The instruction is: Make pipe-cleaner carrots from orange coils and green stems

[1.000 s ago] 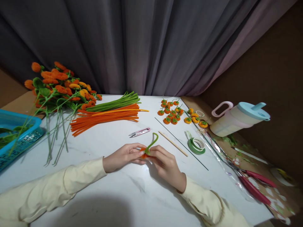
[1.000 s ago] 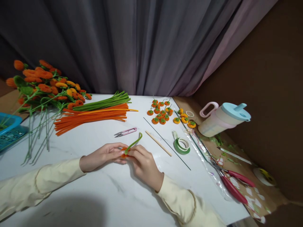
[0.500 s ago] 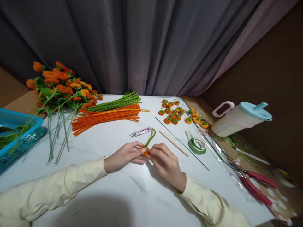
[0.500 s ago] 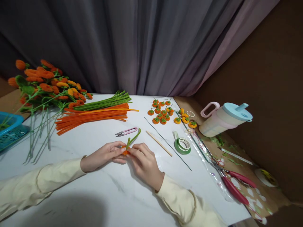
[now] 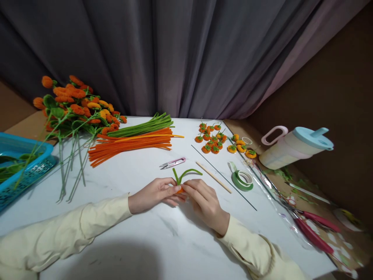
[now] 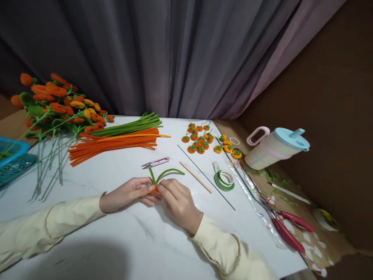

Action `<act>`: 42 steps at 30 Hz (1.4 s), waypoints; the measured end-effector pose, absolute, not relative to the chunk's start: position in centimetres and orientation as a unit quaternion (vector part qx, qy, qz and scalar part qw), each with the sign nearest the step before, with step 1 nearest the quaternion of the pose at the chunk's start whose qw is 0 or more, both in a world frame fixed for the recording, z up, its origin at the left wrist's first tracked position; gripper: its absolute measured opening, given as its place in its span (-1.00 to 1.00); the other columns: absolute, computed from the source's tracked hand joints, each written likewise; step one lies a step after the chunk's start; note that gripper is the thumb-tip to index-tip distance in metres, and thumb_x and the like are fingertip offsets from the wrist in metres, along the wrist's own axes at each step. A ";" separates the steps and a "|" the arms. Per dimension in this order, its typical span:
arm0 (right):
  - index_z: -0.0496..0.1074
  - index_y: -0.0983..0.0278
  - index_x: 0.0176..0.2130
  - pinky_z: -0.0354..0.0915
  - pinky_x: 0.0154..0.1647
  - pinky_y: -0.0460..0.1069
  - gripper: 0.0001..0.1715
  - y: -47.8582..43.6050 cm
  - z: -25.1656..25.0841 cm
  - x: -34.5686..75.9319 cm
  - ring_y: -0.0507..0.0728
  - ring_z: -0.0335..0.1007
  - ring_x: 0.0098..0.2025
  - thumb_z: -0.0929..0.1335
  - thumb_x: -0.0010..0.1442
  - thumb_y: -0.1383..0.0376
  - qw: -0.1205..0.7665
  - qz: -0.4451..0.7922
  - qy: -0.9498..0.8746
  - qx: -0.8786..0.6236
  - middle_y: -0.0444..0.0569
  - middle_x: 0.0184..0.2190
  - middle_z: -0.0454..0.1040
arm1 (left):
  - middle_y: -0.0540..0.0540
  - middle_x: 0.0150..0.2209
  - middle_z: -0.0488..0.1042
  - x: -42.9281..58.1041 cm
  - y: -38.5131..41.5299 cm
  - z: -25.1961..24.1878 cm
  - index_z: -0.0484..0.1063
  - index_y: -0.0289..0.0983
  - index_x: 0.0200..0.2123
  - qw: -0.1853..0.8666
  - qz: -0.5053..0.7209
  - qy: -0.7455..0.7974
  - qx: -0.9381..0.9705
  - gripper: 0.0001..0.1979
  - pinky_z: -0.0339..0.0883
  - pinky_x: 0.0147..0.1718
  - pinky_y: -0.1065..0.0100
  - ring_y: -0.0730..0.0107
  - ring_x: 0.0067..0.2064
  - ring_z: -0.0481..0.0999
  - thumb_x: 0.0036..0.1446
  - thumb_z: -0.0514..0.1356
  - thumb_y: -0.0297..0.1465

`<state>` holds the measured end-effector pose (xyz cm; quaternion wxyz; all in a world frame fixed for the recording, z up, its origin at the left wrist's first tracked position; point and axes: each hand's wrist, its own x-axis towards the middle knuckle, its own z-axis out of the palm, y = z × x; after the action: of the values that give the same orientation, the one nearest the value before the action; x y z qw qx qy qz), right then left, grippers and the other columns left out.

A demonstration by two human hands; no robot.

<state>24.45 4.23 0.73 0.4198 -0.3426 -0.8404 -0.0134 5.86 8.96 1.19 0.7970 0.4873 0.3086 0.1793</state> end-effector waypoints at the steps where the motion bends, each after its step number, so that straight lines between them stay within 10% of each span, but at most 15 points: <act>1: 0.32 0.37 -0.07 0.34 -0.37 0.03 -0.62 4.2 0.7 24.4 0.15 0.35 -0.28 0.19 0.14 0.59 0.418 -0.012 -0.842 -0.341 0.14 -0.29 0.46 | -0.20 -0.29 0.57 5.8 9.0 1.2 0.34 -0.34 -0.30 0.795 0.179 0.306 0.492 -0.61 0.41 -0.15 0.23 0.22 -0.16 0.55 0.04 0.24 -0.11; 42: 0.37 0.30 -0.08 0.37 -0.42 0.01 -0.63 4.1 0.7 24.3 0.13 0.38 -0.29 0.22 0.16 0.57 0.437 0.013 -0.840 -0.321 0.10 -0.30 0.49 | -0.07 -0.44 0.53 5.6 8.3 1.6 0.47 -0.36 -0.25 0.725 0.233 0.316 0.566 -0.69 0.43 -0.28 0.32 0.33 -0.36 0.52 0.03 0.26 -0.23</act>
<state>24.32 4.07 0.65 0.4366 -0.3213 -0.8402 0.0129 5.60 8.32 1.62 0.7247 0.5665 0.3159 0.2327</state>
